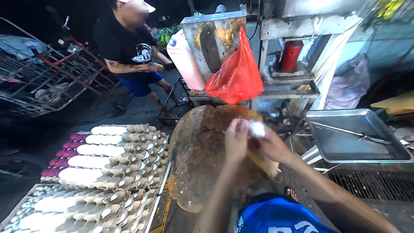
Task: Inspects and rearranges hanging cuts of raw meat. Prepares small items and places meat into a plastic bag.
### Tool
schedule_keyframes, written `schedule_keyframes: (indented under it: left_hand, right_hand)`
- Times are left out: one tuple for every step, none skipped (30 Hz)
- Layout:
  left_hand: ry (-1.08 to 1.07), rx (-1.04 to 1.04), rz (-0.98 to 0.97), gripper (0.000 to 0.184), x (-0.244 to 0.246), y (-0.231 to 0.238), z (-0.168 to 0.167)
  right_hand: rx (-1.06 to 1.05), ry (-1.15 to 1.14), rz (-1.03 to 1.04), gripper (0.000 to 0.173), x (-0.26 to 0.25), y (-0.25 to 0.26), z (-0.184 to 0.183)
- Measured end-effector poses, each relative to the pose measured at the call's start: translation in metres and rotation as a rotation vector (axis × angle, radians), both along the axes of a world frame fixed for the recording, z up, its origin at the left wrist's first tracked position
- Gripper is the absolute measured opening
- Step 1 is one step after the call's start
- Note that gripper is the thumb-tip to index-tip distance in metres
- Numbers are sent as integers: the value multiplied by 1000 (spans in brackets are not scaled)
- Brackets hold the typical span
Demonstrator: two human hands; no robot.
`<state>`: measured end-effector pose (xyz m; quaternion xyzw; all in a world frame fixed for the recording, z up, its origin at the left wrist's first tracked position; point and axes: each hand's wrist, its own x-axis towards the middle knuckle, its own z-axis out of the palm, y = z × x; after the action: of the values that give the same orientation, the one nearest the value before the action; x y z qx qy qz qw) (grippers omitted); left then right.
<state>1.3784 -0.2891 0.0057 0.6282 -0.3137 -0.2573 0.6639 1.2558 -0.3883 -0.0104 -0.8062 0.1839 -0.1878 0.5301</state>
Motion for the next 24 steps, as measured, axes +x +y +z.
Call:
schedule_keyframes:
  left_hand:
    - [-18, 1, 13, 19, 1, -2, -3]
    - [-35, 5, 25, 21, 1, -3, -7]
    - [-50, 20, 43, 24, 3, -6, -11]
    - [-60, 47, 69, 27, 6, -9, -14]
    - [-67, 83, 99, 29, 13, -12, -15]
    - [-69, 122, 126, 32, 23, -18, -16]
    - [-61, 152, 143, 35, 36, -24, -17]
    - [-52, 170, 151, 36, 50, -32, -17]
    - [-44, 181, 155, 37, 66, -40, -16]
    - [-43, 188, 156, 38, 81, -49, -14]
    - [-57, 201, 150, 41, 97, -55, -9]
    - [-88, 223, 139, 45, 111, -61, -3]
    - [-121, 246, 137, 49, 125, -66, 3]
    - [-146, 264, 128, 52, 137, -71, 9]
    - [-160, 283, 104, 54, 149, -75, 17]
    - [-156, 293, 65, 52, 163, -81, 24]
    - [-131, 288, 30, 47, 178, -91, 28]
    - [-80, 288, -18, 44, 194, -100, 30]
    - [-30, 290, -63, 40, 207, -107, 27]
    - [13, 299, -99, 38, 217, -113, 24]
    - [27, 314, -120, 37, 225, -118, 22]
    - [16, 313, -115, 37, 230, -123, 20]
    - [-1, 304, -88, 37, 233, -129, 18]
    - [-24, 312, -52, 39, 235, -135, 18]
  right_hand:
    - [-10, 7, -10, 38, 5, -3, -2]
    - [-29, 33, -20, 42, 11, -5, -3]
    - [-51, 65, -29, 46, 18, -7, -3]
    - [-68, 95, -35, 48, 25, -9, -4]
    - [-70, 115, -29, 49, 33, -10, -4]
    - [-59, 106, -9, 50, 42, -11, -4]
    - [-37, 88, 17, 54, 52, -13, -3]
    - [-11, 72, 33, 56, 63, -16, 0]
    - [5, 55, 35, 55, 76, -19, 6]
    - [-4, 47, 19, 52, 90, -25, 13]
    - [-44, 40, -5, 48, 106, -34, 19]
    - [-97, 29, -26, 43, 123, -46, 24]
    - [-133, 22, -39, 38, 140, -58, 31]
    - [-137, 13, -48, 34, 156, -69, 37]
    - [-115, -6, -49, 32, 171, -80, 41]
    - [-91, -32, -49, 30, 184, -91, 44]
    - [-85, -49, -47, 29, 194, -100, 46]
    - [-113, -55, -45, 29, 202, -108, 47]
    - [-182, -60, -50, 29, 209, -115, 45]
    - [-285, -68, -68, 27, 215, -122, 42]
    - [-389, -73, -93, 24, 221, -128, 40]
    - [-480, -75, -128, 21, 227, -133, 40]
    - [-542, -64, -160, 20, 233, -135, 44]
    - [-589, -37, -183, 21, 238, -136, 50]
